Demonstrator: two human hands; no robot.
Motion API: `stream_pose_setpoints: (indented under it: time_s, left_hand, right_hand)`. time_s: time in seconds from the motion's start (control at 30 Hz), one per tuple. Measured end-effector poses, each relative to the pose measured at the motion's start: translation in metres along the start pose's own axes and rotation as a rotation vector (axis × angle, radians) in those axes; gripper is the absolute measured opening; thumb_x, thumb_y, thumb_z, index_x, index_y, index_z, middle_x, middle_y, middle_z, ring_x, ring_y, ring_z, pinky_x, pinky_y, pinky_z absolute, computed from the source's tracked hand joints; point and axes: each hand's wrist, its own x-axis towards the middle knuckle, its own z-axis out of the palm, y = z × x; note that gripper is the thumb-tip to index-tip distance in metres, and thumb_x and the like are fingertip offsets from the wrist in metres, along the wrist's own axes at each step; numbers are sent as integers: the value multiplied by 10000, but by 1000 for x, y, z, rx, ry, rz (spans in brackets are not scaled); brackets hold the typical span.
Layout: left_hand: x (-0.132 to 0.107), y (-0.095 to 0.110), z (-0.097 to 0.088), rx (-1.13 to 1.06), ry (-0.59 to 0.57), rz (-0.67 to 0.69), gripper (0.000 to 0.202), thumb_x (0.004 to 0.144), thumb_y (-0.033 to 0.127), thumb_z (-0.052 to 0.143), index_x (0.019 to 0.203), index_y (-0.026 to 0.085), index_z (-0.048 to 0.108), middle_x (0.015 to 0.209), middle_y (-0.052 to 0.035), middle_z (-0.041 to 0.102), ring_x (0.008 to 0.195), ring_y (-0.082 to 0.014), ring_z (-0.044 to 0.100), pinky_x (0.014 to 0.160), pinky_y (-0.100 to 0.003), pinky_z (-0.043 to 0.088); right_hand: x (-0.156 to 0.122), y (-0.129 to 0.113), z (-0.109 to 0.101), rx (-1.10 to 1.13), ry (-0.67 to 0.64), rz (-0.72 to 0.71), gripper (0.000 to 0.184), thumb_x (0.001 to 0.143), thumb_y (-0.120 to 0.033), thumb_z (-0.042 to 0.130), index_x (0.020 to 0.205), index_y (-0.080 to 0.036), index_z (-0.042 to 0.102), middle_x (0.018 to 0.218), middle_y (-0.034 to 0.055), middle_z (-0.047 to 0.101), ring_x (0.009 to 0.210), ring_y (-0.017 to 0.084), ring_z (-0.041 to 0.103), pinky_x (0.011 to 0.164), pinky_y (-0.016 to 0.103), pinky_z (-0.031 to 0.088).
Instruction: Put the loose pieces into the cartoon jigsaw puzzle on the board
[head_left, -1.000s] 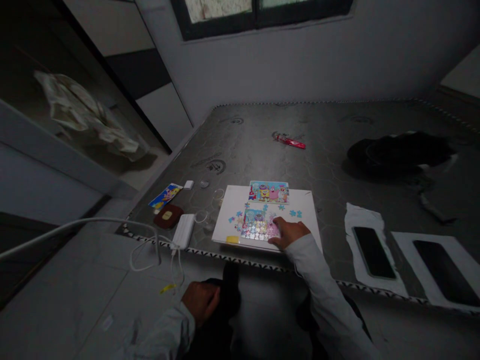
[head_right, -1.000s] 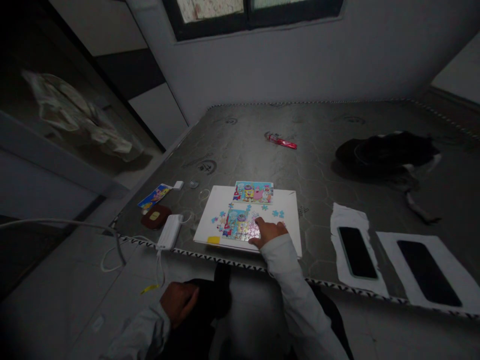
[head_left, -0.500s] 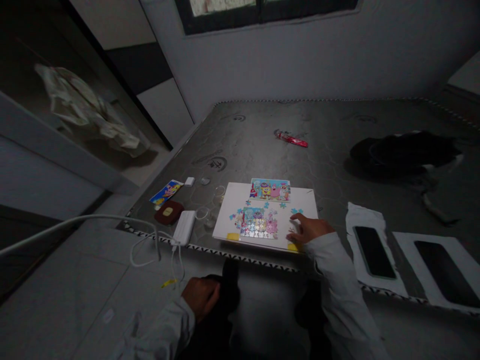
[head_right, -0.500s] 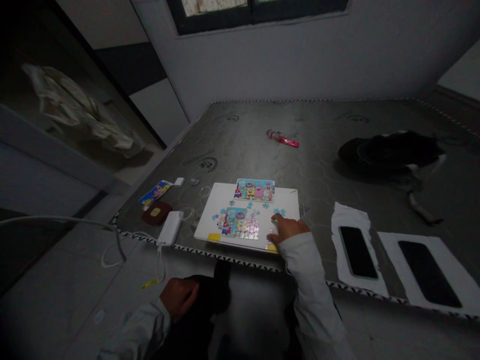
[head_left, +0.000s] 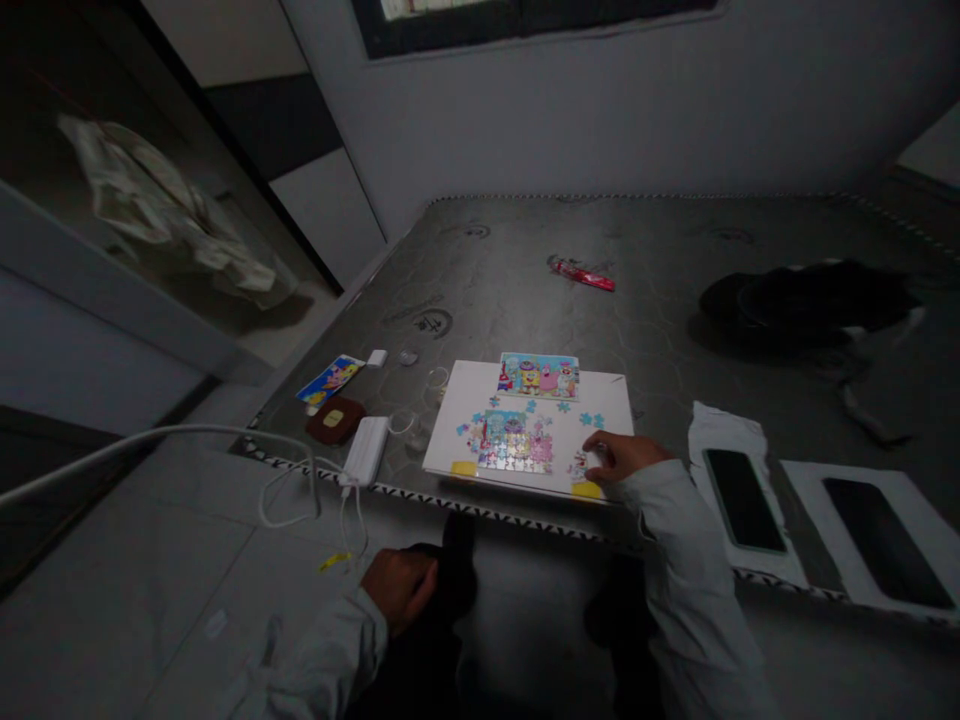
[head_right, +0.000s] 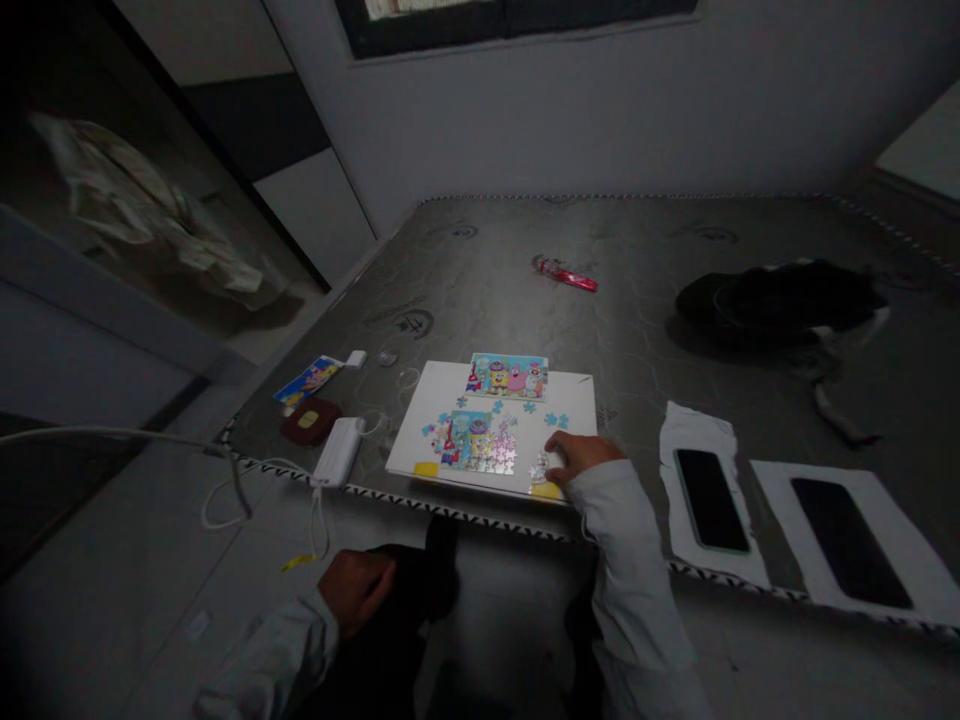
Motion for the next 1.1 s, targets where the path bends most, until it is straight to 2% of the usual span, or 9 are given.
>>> stream_pose_setpoints:
  time_s: [0.23,0.43,1.1]
  left_hand:
    - [0,1,0,26,-2,-4,441,967,280,322,613,194,570,560,-23,615,506,-127,536,539,-293,264]
    - [0,2,-1,38,-2,-7,438,971,282,331,617,192,572,559,-19,616,509,-125,541,545,-287,260]
    - [0,4,-2,45,36,14,433,959,263,332,607,191,573,543,-17,609,487,-121,535,531,-297,245]
  right_hand:
    - [5,9,6,38,-16,-42,409,691,-385,763,1077,-304,652,745,-35,690,706,166,655,636,267,448]
    - [9,12,9,57,5,-66,397,731,-396,725,1103,-296,628,757,-32,690,703,160,651,633,259,442]
    - [5,-4,7,49,42,-86,356,732,-366,740,1060,-293,622,732,-34,678,692,155,640,630,253,422]
